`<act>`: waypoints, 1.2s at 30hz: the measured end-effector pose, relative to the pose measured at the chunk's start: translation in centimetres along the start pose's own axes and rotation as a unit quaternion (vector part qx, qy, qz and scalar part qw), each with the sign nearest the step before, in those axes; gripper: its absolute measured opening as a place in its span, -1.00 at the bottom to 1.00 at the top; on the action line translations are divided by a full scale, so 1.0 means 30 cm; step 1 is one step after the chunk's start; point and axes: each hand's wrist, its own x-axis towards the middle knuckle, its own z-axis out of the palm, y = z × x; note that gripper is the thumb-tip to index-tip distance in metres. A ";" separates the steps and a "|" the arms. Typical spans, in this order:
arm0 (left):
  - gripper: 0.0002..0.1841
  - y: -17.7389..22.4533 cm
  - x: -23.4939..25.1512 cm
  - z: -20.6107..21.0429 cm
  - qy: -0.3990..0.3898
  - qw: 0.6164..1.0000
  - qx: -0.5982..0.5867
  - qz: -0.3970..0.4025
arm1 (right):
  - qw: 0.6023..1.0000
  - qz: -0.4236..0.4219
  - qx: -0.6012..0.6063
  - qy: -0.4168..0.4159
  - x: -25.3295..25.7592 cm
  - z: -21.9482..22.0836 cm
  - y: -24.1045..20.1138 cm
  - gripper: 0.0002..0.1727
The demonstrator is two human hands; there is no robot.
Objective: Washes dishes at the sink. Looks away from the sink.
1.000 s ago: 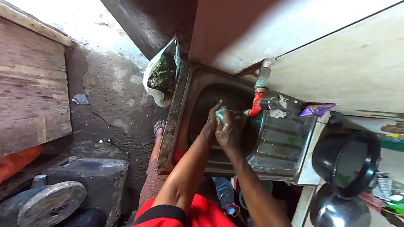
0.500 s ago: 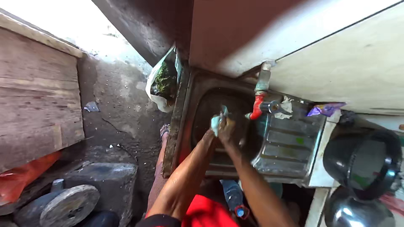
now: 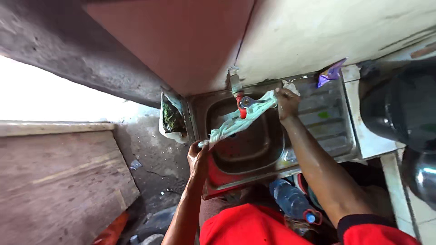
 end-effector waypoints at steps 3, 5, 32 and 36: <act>-0.53 0.070 -0.044 -0.026 -0.048 0.994 0.090 -0.041 | 0.987 0.093 0.125 -0.035 -0.028 -0.028 -0.032 -0.71; -0.54 0.120 -0.062 -0.010 -0.059 0.987 0.137 -0.059 | 0.987 0.088 0.123 -0.049 -0.047 -0.028 -0.047 -0.78; -0.77 0.798 -0.243 0.173 -0.163 0.944 0.204 0.201 | 0.902 -0.298 -0.298 -0.097 -0.423 -0.336 -0.435 -0.64; -0.82 0.849 -0.282 0.163 -0.134 0.943 0.230 0.200 | 0.904 -0.284 -0.287 -0.138 -0.423 -0.375 -0.495 -0.83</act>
